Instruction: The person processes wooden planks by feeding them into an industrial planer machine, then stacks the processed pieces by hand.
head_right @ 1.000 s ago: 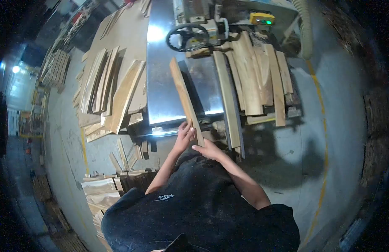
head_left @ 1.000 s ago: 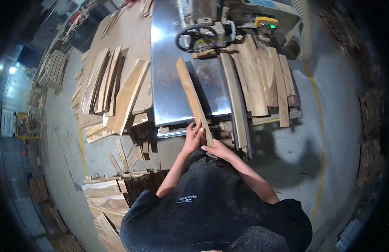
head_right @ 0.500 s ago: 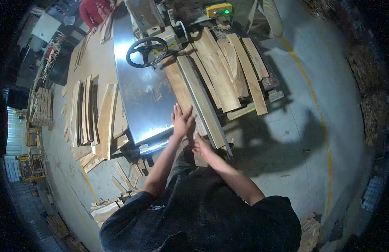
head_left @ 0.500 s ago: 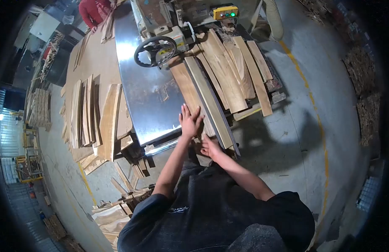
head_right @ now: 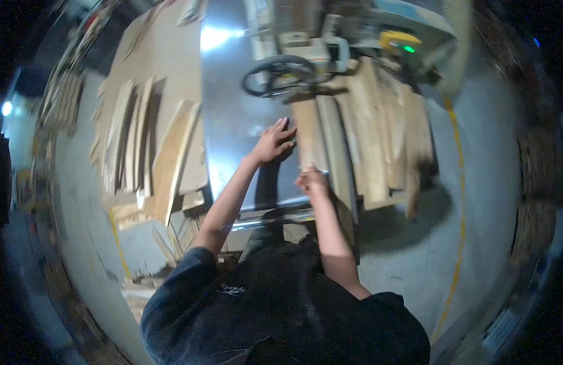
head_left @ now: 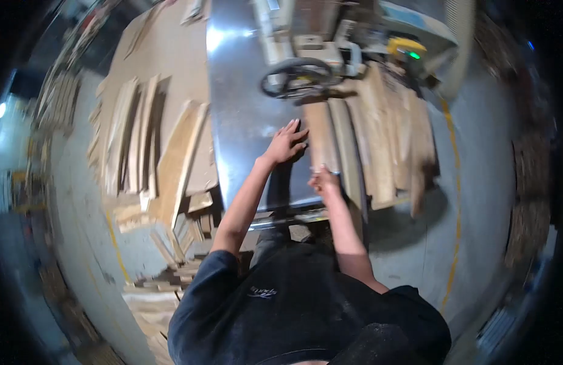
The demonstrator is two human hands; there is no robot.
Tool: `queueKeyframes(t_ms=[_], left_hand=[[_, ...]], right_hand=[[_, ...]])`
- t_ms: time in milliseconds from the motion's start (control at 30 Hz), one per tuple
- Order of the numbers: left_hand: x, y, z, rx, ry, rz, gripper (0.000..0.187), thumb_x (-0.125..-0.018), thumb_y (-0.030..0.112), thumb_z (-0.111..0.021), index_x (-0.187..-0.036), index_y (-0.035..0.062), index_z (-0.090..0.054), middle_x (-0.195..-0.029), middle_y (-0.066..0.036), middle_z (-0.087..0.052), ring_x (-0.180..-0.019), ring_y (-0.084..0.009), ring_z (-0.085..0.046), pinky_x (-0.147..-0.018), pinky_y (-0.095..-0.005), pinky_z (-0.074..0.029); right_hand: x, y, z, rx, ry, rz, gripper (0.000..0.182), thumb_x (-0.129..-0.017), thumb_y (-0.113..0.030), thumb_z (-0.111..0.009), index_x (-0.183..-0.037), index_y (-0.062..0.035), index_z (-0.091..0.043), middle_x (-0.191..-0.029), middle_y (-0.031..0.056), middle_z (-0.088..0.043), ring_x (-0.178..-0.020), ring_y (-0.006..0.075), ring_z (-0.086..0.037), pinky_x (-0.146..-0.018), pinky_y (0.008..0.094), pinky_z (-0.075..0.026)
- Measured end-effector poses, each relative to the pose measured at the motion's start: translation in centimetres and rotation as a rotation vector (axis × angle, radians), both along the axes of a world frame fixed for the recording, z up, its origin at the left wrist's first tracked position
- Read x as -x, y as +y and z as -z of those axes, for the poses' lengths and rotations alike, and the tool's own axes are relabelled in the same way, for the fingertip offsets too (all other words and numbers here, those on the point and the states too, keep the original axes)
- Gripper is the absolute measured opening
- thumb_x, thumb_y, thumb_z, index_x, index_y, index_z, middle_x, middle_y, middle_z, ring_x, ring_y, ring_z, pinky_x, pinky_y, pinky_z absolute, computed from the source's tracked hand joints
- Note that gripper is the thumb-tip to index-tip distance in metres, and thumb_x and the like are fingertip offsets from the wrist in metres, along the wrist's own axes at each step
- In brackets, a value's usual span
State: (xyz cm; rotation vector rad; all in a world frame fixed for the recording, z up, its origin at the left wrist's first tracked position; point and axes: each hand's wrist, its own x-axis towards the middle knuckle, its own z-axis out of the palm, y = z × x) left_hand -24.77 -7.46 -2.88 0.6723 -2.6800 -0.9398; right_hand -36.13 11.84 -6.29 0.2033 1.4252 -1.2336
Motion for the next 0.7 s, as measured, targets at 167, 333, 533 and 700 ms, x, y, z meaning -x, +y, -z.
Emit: queueKeyframes(t_ms=[167,333,533,700], left_hand=[[-14.5,-5.5,-1.5,0.248,0.061,-0.593,0.057,-0.081,0.027,-0.072,-0.133,0.0093,-0.054,-0.145,-0.03,-0.035,-0.132,-0.0452,-0.038,-0.109,-0.047,-0.033],[-23.7,-2.0,-13.1,-0.054,0.349,-0.998,0.021,-0.086,0.016,-0.07,-0.103,0.0038,-0.072,-0.092,-0.011,-0.072,-0.083,-0.0181,-0.069,-0.072,-0.0301,-0.053],[-15.6,9.9,-31.6,-0.986,1.423,0.389,0.033,-0.082,0.018,-0.076,-0.094,-0.0122,-0.069,-0.077,-0.024,-0.065,-0.053,-0.0263,-0.059,-0.044,-0.0346,-0.042],[-15.4,11.9,-33.5,-1.219,1.73,0.566,0.018,-0.086,0.011,-0.069,-0.081,-0.0067,-0.066,-0.071,-0.016,-0.064,-0.052,-0.0253,-0.058,-0.043,-0.0345,-0.041]], right_hand=[[1.4,-3.7,-1.6,-0.082,0.085,-0.001,0.044,-0.097,-0.049,-0.051,-0.087,-0.0068,-0.058,-0.064,0.0048,-0.063,-0.063,0.0185,-0.067,-0.046,0.0245,-0.04],[2.8,-7.0,-1.5,-0.008,0.068,0.037,0.043,-0.095,-0.047,-0.055,-0.088,-0.0055,-0.058,-0.064,0.0023,-0.061,-0.067,0.0205,-0.069,-0.047,0.023,-0.044],[3.2,-12.9,-0.9,0.014,0.251,0.104,0.043,-0.095,-0.044,-0.057,-0.102,-0.0023,-0.06,-0.077,0.0047,-0.066,-0.069,0.0177,-0.068,-0.047,0.0195,-0.041],[1.7,-13.7,-2.2,0.06,0.485,-0.044,0.035,-0.095,-0.038,-0.058,-0.108,-0.0063,-0.061,-0.096,0.0079,-0.073,-0.07,0.0124,-0.067,-0.045,0.0165,-0.036]])
